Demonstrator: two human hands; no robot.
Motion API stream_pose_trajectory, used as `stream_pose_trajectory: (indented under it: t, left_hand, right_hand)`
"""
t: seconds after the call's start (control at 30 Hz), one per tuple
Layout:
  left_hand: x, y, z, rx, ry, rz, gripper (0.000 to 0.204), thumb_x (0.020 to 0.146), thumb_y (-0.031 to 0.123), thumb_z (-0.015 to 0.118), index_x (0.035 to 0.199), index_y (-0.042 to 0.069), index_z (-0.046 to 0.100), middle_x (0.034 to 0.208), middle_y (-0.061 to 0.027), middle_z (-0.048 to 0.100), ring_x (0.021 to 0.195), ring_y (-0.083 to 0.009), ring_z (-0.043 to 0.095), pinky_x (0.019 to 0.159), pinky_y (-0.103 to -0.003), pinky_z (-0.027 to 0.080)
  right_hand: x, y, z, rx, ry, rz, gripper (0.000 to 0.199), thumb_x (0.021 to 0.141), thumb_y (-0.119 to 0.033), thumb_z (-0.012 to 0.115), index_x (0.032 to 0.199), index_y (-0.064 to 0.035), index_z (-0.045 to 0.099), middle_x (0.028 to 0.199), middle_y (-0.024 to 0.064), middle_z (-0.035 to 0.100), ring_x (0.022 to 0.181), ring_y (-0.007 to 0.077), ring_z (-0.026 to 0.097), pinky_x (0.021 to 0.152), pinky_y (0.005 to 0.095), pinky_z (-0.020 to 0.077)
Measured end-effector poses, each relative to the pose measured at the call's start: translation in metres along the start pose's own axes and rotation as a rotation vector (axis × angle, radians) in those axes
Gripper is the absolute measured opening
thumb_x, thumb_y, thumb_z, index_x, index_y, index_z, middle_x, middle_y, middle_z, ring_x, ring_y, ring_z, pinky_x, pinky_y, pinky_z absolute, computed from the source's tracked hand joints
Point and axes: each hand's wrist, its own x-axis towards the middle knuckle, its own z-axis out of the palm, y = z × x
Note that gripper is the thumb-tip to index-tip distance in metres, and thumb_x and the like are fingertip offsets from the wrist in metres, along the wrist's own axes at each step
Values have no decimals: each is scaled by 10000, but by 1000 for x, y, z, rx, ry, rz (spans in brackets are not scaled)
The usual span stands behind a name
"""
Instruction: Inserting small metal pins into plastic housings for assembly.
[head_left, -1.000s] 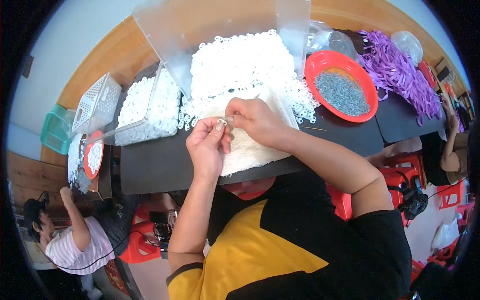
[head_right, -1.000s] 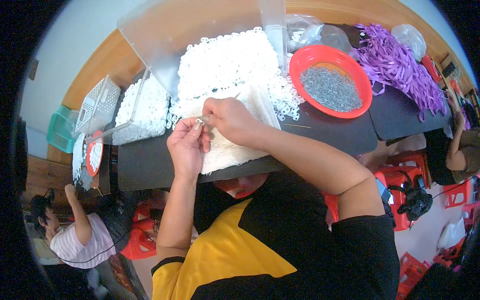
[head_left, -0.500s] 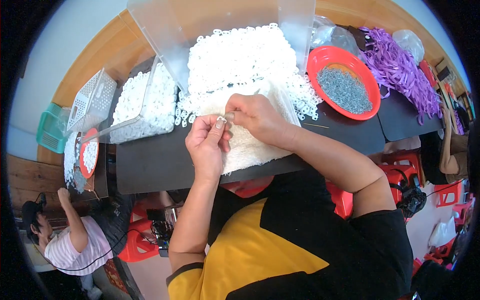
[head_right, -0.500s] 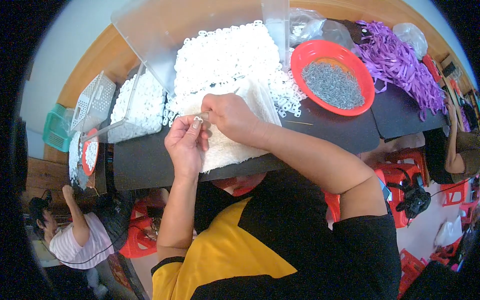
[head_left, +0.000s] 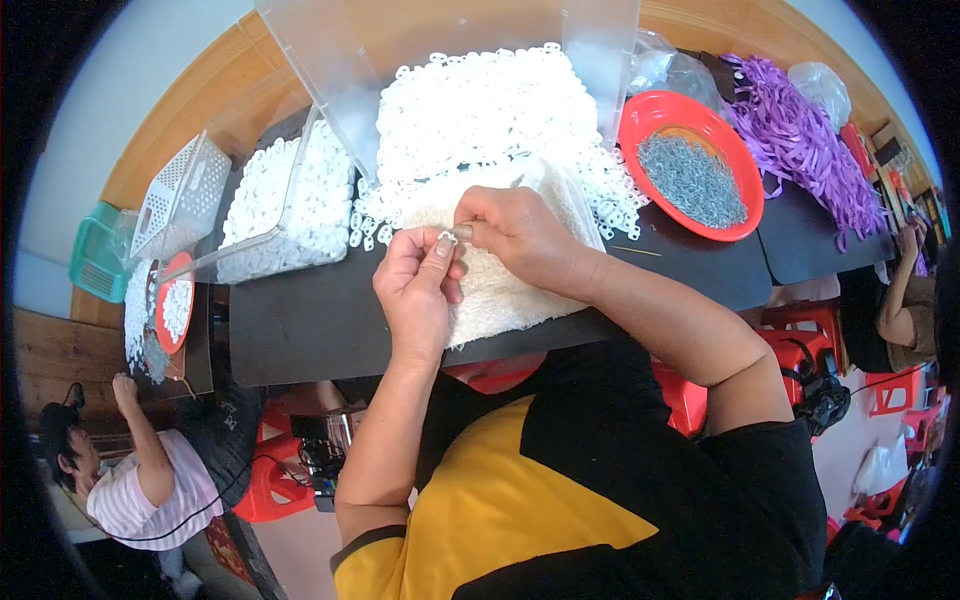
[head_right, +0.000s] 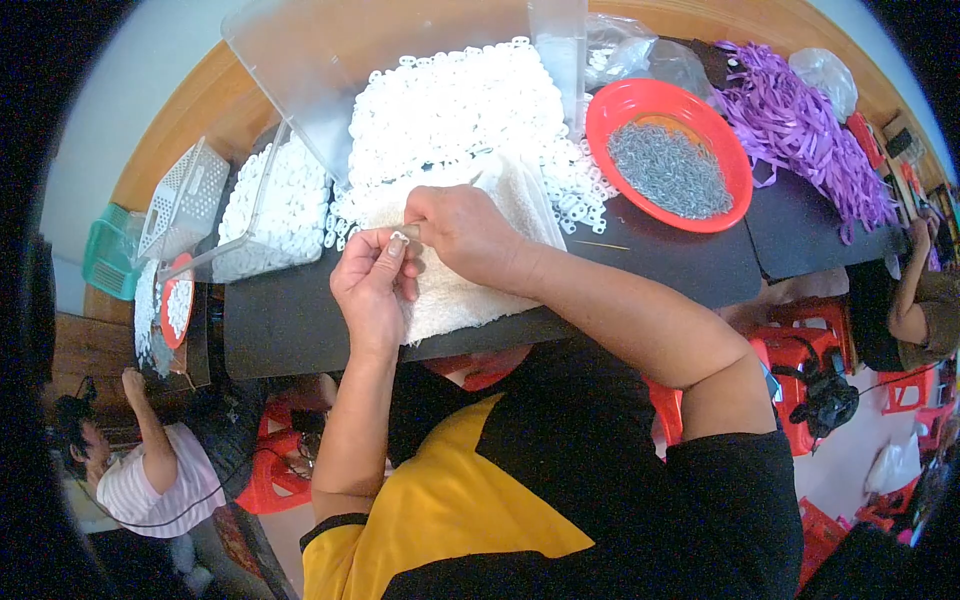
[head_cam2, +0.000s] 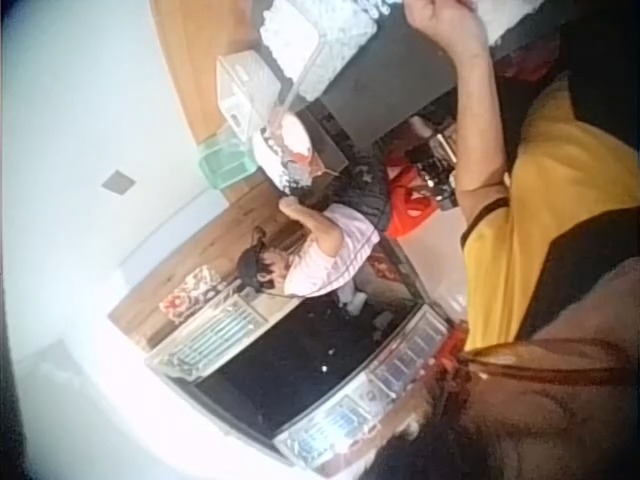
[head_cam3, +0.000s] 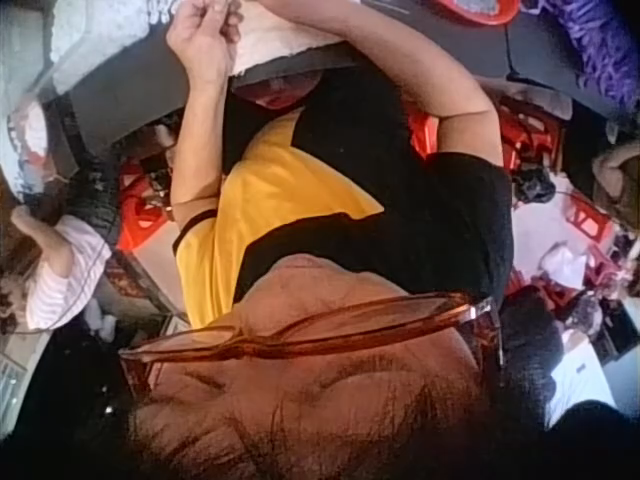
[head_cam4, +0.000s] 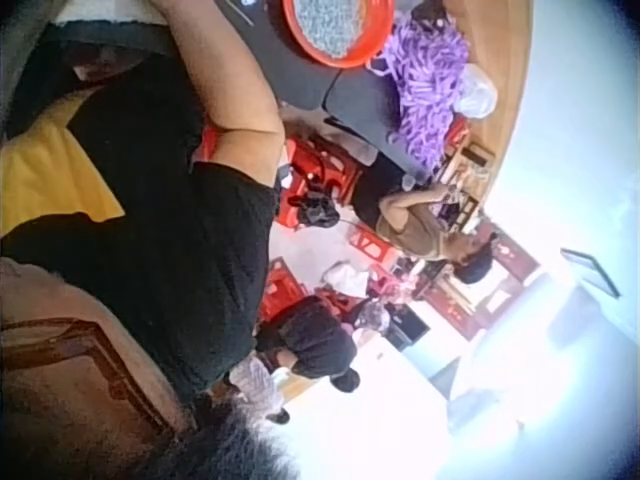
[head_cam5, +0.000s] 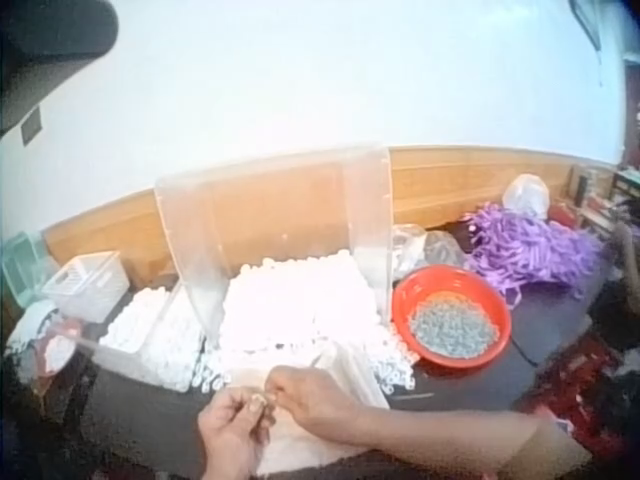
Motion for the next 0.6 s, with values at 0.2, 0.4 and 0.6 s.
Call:
stream_pose_trajectory:
  t: [0.2, 0.4, 0.6]
  left_hand:
    - [0, 0, 0, -19, 3, -10, 71, 945, 49, 556, 885, 12, 567, 760, -49, 609, 558, -63, 507, 441, -188, 400]
    - [0, 0, 0, 0, 3, -10, 67, 941, 42, 556, 882, 15, 568, 750, -43, 600, 557, -60, 503, 441, -185, 399]
    - [0, 0, 0, 44, 1, 3, 55, 931, 23, 559, 878, 13, 570, 732, -35, 586, 555, -56, 498, 437, -182, 395]
  right_hand:
    - [0, 2, 0, 45, 3, -12, 141, 840, -115, 565, 903, 8, 595, 705, 153, 591, 683, 250, 593, 638, 349, 448]
    - [1, 2, 0, 11, -22, 17, 152, 849, -136, 572, 904, 5, 594, 731, 159, 595, 702, 252, 598, 645, 346, 449]
    - [1, 4, 1, -30, -14, -12, 153, 846, -137, 568, 902, 2, 593, 758, 182, 600, 738, 309, 606, 666, 376, 454]
